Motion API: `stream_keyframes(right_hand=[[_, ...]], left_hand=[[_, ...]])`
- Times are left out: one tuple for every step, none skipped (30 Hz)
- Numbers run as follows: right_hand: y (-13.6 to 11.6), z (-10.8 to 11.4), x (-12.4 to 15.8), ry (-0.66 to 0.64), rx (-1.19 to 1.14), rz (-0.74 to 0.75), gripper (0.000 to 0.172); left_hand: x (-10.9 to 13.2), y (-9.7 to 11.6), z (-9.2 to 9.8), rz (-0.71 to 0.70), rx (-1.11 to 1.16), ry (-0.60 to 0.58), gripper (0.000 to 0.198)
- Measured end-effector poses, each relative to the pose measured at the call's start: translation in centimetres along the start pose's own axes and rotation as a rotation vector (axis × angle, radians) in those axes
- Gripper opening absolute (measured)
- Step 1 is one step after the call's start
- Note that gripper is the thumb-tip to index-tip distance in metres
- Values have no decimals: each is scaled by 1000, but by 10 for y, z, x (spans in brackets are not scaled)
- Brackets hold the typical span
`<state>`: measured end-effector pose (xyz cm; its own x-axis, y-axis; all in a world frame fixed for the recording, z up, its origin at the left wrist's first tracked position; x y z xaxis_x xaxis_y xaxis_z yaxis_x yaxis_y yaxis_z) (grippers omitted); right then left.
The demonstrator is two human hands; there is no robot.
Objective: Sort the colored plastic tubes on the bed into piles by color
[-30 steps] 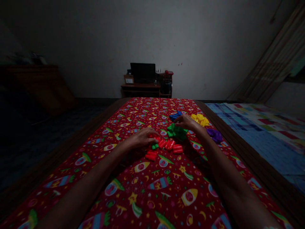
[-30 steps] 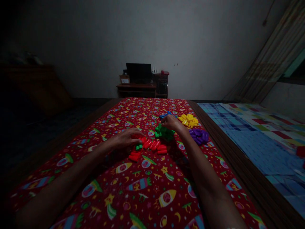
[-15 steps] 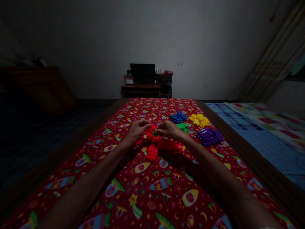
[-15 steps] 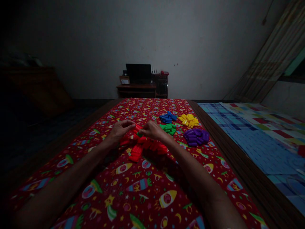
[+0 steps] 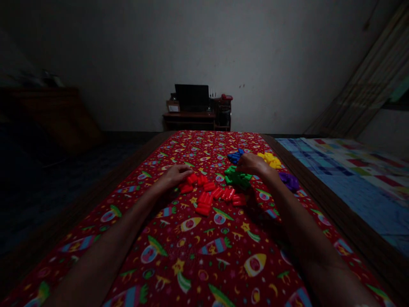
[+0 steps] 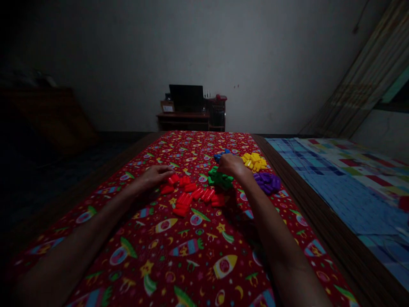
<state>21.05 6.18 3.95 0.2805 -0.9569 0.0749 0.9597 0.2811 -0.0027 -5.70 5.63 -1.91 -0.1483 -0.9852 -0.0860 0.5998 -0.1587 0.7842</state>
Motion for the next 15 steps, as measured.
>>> stream_keyframes(right_hand=[[2,0,0,-5,25,-17,30],[3,-1,1,-13,43,-27,31],[4,-2,1,-22,58,-31,31],[4,-3,1,-32,71,-32,31],[3,-3,1,-46,80,-31,31],[4,-4,2,-64,85,-30,31],[4,-5,2,-80,85,-29,31],[6,-5,2,-93,85,-32,31],[8,-5,3,-98,87,-41,31],[10,-4,3,-96,92,-55,31],[13,-3,4,-85,100,-68,31],[15,-1,4,-67,108,-80,32],[16,2,5,-45,112,-86,32],[16,5,6,-21,107,-85,32],[14,8,8,7,96,-78,32]], left_hand=[[-1,-2,0,-11,-43,2,42],[-2,-4,0,-18,-82,5,40],[-3,-7,0,-22,-113,9,38],[-5,-9,0,-26,-137,8,36],[-6,-11,0,-33,-152,5,35],[-7,-13,0,-40,-159,4,35],[-9,-14,0,-45,-159,8,34],[-10,-16,0,-48,-156,21,34],[-10,-18,1,-50,-153,39,34],[-11,-21,2,-50,-152,62,34],[-11,-24,3,-48,-153,85,34],[-11,-27,4,-45,-153,108,33],[-11,-31,5,-43,-151,133,33],[-10,-35,6,-40,-144,162,32],[-9,-39,7,-38,-131,196,32]])
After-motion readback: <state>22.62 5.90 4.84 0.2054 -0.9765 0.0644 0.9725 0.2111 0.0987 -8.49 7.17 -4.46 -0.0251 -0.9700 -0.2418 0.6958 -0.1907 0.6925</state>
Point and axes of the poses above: each hand's wrist, its own x-axis away from the middle knuckle, its own z-axis out of the back of the hand, y = z × x, the point moved 6 cm from there along -x, towards the middle knuckle, and after that the axes turned 2 degrees about z, right-handed, at the moved point
